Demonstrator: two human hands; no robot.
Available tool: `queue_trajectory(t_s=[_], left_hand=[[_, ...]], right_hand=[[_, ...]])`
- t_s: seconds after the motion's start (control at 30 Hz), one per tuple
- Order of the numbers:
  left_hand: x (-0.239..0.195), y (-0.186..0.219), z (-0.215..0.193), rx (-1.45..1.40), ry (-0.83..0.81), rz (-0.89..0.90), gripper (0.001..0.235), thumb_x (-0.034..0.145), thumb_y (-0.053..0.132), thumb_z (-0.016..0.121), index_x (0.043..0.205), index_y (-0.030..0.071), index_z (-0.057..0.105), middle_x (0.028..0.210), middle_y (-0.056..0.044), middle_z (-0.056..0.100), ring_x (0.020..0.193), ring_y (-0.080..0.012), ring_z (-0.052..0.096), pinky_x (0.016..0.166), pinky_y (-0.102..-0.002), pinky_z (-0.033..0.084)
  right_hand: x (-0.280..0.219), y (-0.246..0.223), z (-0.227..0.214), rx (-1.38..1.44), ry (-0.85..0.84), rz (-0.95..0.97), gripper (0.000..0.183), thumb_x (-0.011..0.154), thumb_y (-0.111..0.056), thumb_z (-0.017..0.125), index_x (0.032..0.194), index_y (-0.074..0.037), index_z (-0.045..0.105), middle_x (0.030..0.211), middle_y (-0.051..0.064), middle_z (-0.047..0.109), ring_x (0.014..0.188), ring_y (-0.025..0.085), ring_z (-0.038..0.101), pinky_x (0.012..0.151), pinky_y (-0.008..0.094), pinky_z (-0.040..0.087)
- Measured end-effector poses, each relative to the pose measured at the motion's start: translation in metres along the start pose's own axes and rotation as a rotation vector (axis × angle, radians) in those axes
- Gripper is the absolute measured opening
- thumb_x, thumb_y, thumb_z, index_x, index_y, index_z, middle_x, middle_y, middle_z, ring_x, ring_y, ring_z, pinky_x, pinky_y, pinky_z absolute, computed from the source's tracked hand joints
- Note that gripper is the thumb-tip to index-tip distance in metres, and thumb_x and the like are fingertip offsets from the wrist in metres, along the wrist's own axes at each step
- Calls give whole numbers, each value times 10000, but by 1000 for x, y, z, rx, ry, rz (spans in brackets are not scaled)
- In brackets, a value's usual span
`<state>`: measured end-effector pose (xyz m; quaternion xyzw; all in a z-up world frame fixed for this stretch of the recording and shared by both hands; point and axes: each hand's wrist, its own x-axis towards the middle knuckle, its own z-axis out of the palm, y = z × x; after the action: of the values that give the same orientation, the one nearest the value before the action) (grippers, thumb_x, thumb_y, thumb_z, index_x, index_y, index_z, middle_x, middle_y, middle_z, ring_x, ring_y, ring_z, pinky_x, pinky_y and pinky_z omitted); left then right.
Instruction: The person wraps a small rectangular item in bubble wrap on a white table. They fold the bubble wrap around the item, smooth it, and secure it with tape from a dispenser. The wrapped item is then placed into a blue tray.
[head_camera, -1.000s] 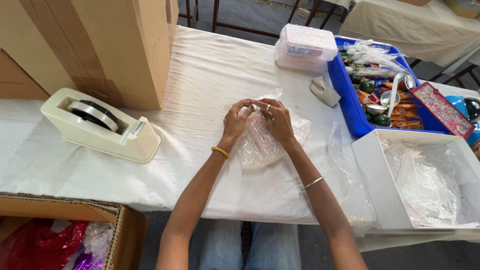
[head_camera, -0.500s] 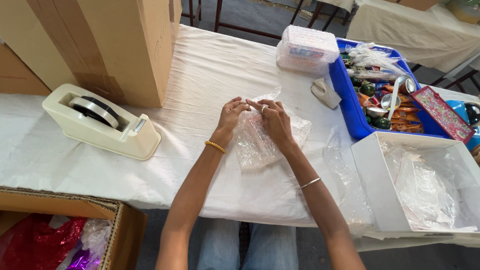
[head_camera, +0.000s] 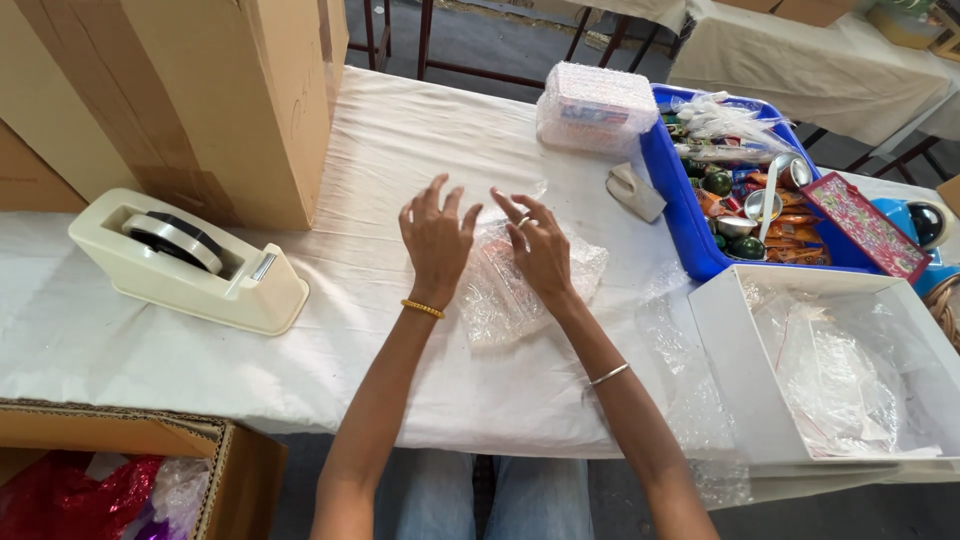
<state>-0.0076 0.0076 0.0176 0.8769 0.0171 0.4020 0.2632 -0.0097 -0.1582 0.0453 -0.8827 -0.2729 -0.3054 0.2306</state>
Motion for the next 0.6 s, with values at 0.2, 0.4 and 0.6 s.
queue_trajectory(t_s=[0.2, 0.4, 0.6], left_hand=[[13, 11, -24, -391, -25, -10, 293, 875, 359, 778, 1010, 99, 791, 1323, -99, 621, 1280, -302, 504, 1063, -580, 311], [6, -1, -7, -708, -212, -71, 142, 910, 317, 732, 979, 193, 740, 1257, 59, 678, 1262, -183, 567, 1096, -507, 467], [2, 19, -18, -191, 44, 268, 44, 912, 197, 755, 940, 184, 725, 1055, 119, 668, 1102, -124, 594, 1228, -646, 211]], right_hand=[[1, 0, -2, 184, 48, -85, 652, 897, -17, 743, 1454, -306, 571, 1393, 71, 616, 1059, 222, 657, 906, 373, 603], [1, -3, -15, 380, 21, -61, 485, 887, -86, 788, 1336, -239, 684, 1427, 45, 598, 1103, 212, 632, 952, 355, 576], [-3, 33, -3, 850, -113, 75, 280, 940, -168, 768, 1219, -170, 764, 1458, 26, 583, 1206, 177, 590, 998, 336, 576]])
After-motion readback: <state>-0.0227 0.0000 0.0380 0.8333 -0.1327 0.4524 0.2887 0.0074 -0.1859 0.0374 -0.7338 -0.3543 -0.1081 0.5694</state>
